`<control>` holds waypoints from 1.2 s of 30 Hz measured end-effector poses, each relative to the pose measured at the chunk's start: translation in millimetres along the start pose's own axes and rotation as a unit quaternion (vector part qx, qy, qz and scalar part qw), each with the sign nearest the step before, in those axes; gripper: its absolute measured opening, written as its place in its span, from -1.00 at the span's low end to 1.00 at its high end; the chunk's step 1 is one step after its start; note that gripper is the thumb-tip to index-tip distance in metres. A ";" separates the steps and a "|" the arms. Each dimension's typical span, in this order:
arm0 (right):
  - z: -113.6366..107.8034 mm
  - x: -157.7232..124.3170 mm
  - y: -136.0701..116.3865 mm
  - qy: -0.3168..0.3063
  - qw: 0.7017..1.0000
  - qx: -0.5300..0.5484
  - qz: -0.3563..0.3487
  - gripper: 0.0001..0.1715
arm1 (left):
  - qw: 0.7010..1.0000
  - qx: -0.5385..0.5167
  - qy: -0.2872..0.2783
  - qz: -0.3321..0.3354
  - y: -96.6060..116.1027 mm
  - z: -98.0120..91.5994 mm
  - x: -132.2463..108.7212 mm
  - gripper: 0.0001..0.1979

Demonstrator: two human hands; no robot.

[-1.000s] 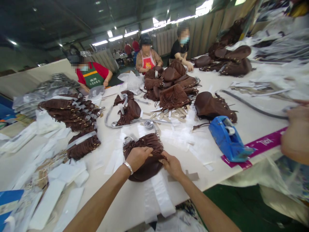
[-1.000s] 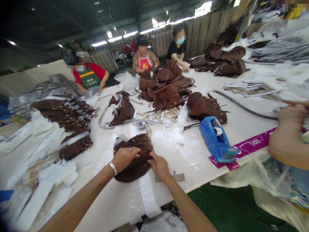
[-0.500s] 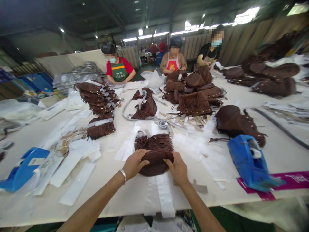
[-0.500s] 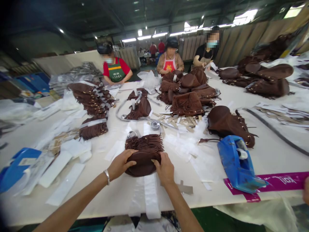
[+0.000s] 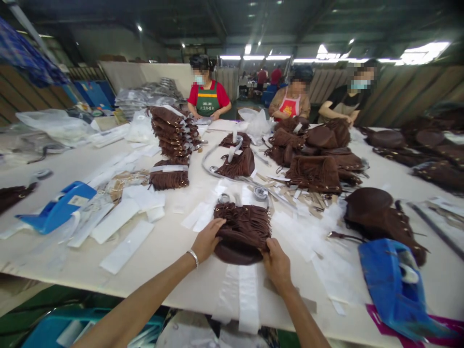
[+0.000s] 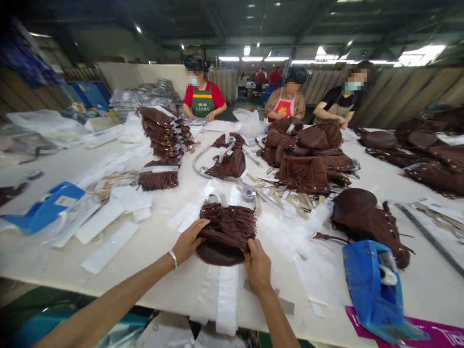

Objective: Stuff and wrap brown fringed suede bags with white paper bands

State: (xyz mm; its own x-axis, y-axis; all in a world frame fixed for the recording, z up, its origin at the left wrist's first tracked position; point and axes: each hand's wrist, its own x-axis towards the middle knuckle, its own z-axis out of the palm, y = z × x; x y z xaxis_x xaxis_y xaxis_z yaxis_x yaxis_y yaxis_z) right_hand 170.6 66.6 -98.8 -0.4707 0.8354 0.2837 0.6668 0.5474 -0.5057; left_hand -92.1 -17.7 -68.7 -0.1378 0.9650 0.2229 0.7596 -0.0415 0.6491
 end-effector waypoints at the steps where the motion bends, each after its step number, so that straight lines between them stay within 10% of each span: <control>1: 0.0 -0.2 0.2 0.000 1.000 0.000 -0.005 -0.84 | 1.000 0.000 0.022 -0.020 0.9 -0.4 -5.7 -0.43; 16: 1.7 -2.2 5.2 -0.017 0.999 0.032 -0.019 -0.93 | 0.989 -0.052 0.089 -0.103 -1.4 10.9 -31.3 -0.62; 29: -2.0 -2.1 1.7 -0.012 1.000 0.013 -0.024 -0.75 | 0.998 -0.027 0.049 0.000 8.5 20.5 -24.5 -0.67; 36: -45.0 -2.0 -26.8 -0.043 0.990 -0.115 -0.067 -0.57 | 0.998 -0.018 0.053 0.023 0.6 22.6 -29.0 -0.69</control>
State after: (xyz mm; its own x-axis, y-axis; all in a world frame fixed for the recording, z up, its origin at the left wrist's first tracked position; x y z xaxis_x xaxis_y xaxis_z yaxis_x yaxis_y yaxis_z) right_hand 179.6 52.4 -49.2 -0.6051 0.7526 0.2598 0.7042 0.6582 -0.2662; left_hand -73.3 -39.9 -91.2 -0.1715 0.9294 0.3269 0.7430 -0.0959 0.6624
